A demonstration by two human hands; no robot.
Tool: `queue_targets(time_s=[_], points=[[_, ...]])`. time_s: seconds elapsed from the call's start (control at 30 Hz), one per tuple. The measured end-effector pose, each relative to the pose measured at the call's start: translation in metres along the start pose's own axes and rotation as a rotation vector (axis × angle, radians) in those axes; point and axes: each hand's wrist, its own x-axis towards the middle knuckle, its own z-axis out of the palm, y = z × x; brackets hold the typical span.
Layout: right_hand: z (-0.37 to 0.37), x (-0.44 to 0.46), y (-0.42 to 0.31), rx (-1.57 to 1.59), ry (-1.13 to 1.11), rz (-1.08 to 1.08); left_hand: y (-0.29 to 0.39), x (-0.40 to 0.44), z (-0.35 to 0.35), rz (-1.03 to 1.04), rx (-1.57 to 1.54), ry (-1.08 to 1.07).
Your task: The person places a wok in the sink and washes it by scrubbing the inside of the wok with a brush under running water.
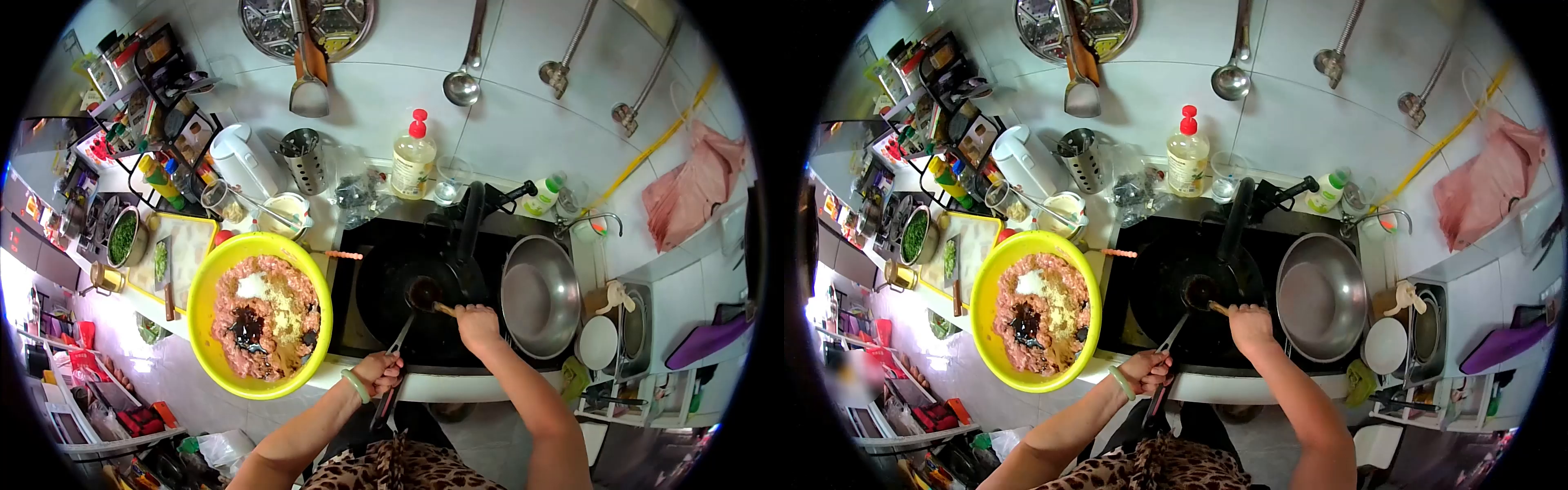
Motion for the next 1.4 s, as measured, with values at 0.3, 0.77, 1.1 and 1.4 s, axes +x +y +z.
queue_targets(time_s=[0.3,0.77,1.1,1.4], points=[[-0.046,-0.071,0.003,1.341,-0.089,0.437,-0.013,-0.012,-0.019,0.728,1.451,0.681],[-0.080,-0.147,-0.004,1.827,0.091,0.501,-0.027,-0.089,0.021,-0.100,0.377,-0.107],[-0.081,-0.166,-0.006,1.733,0.129,0.440,-0.067,-0.001,0.051,-0.256,0.160,-0.347],[-0.059,-0.159,0.008,1.707,0.061,0.553,-0.102,0.129,0.117,0.021,0.056,-0.125]])
